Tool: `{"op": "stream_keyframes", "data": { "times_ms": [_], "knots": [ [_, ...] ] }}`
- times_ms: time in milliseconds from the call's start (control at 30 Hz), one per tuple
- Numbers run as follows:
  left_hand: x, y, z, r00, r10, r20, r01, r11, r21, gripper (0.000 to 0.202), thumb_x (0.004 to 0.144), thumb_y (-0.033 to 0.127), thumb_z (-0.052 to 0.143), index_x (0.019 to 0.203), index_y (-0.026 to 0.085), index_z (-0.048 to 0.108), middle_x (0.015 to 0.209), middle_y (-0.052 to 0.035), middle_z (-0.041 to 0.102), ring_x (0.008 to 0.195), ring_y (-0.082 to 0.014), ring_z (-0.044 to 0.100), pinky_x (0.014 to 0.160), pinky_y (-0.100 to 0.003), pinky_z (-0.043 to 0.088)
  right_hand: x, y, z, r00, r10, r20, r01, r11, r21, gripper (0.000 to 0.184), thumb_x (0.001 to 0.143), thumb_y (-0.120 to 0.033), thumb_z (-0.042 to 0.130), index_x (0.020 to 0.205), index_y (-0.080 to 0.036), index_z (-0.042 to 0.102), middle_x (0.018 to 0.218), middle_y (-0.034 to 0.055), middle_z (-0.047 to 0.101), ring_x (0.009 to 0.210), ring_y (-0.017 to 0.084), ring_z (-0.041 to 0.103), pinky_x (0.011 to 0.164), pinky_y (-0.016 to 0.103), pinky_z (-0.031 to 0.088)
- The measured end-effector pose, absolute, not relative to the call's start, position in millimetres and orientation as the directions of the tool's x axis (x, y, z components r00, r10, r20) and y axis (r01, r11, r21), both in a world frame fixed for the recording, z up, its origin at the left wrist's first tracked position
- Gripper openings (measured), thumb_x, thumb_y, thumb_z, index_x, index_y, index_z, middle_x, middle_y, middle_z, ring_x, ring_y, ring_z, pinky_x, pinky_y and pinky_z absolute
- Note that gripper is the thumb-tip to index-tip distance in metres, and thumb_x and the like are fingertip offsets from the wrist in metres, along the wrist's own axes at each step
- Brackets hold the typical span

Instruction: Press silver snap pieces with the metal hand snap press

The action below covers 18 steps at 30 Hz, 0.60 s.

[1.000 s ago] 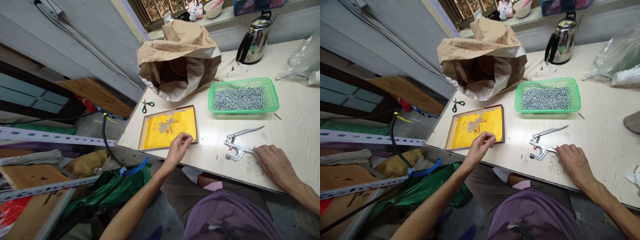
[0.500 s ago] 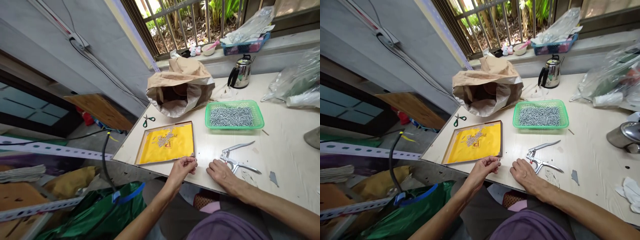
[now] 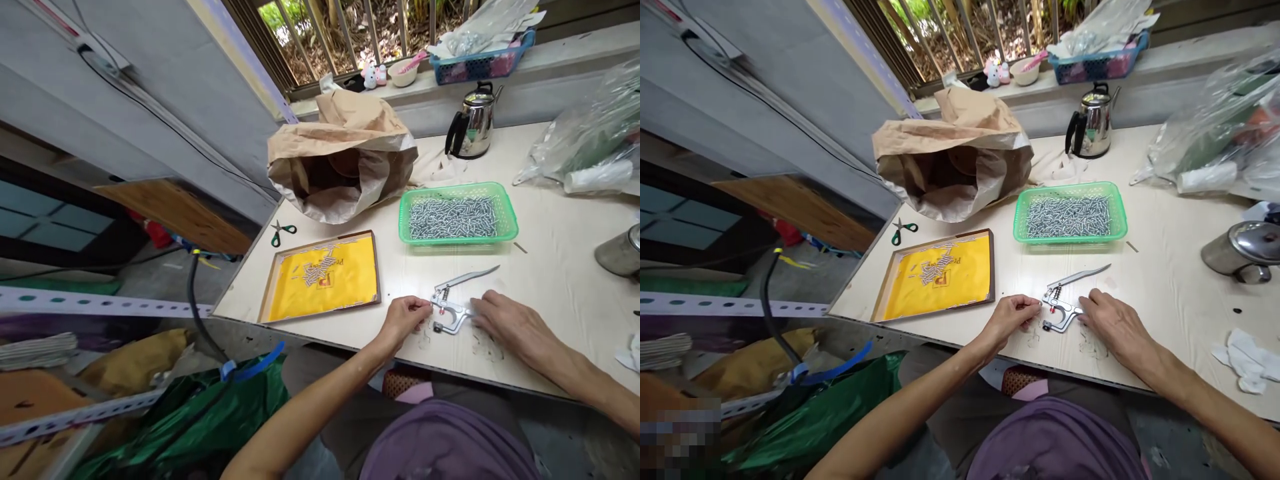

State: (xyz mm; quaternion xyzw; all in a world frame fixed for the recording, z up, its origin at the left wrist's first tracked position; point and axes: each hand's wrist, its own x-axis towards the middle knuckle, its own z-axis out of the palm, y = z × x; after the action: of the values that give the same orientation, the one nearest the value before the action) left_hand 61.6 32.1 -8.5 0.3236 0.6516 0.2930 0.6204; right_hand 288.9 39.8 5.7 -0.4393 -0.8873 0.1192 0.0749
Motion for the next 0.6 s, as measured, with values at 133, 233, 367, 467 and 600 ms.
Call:
{"op": "stream_keyframes", "data": {
  "times_ms": [133, 233, 367, 467, 600],
  "knots": [
    [65, 35, -10, -0.002, 0.767, -0.642, 0.15, 0.635, 0.758, 0.007, 0.07, 0.018, 0.069, 0.072, 0.011, 0.067, 0.053, 0.0036, 0.054, 0.046, -0.0049, 0.043, 0.042, -0.015, 0.032, 302, 23, -14, -0.56, 0.828, 0.032, 0.792, 0.546, -0.272, 0.018, 0.094, -0.017, 0.04, 0.086, -0.021, 0.054, 0.08, 0.003, 0.056, 0.066, 0.015, 0.054, 0.053, 0.026, 0.038],
    [64, 33, -9, 0.002, 0.759, -0.651, 0.186, 0.639, 0.746, 0.012, 0.07, 0.023, 0.071, 0.071, 0.011, 0.067, 0.051, 0.004, 0.052, 0.046, -0.0052, 0.042, 0.041, -0.016, 0.031, 300, 25, -18, -0.597, 0.8, 0.057, 0.758, 0.586, -0.287, 0.024, 0.091, -0.008, 0.036, 0.074, -0.022, 0.046, 0.074, 0.0014, 0.053, 0.061, 0.014, 0.05, 0.053, 0.026, 0.035],
    [57, 28, -6, -0.027, 0.745, -0.666, 0.211, 0.656, 0.725, 0.016, 0.069, 0.026, 0.072, 0.07, 0.012, 0.066, 0.051, 0.0043, 0.051, 0.045, -0.0056, 0.042, 0.041, -0.017, 0.03, 290, 27, -19, -0.637, 0.762, 0.119, 0.717, 0.642, -0.271, 0.027, 0.088, -0.002, 0.034, 0.071, -0.022, 0.042, 0.069, 0.0, 0.049, 0.058, 0.014, 0.044, 0.051, 0.026, 0.029],
    [50, 23, -4, -0.057, 0.725, -0.687, 0.246, 0.677, 0.694, 0.013, 0.069, 0.023, 0.071, 0.067, 0.012, 0.065, 0.05, 0.0043, 0.052, 0.045, -0.0063, 0.043, 0.042, -0.017, 0.032, 283, 27, -19, -0.667, 0.718, 0.2, 0.679, 0.696, -0.233, 0.029, 0.085, 0.002, 0.033, 0.073, -0.022, 0.043, 0.069, 0.0002, 0.049, 0.059, 0.014, 0.043, 0.053, 0.027, 0.029],
    [46, 19, -4, -0.076, 0.696, -0.714, 0.255, 0.706, 0.661, 0.008, 0.07, 0.016, 0.068, 0.065, 0.012, 0.065, 0.05, 0.0043, 0.052, 0.045, -0.0068, 0.045, 0.041, -0.017, 0.033, 278, 26, -21, -0.672, 0.674, 0.306, 0.656, 0.734, -0.175, 0.028, 0.087, 0.001, 0.035, 0.074, -0.023, 0.043, 0.069, 0.0005, 0.049, 0.059, 0.015, 0.044, 0.054, 0.028, 0.029]
  ]
}}
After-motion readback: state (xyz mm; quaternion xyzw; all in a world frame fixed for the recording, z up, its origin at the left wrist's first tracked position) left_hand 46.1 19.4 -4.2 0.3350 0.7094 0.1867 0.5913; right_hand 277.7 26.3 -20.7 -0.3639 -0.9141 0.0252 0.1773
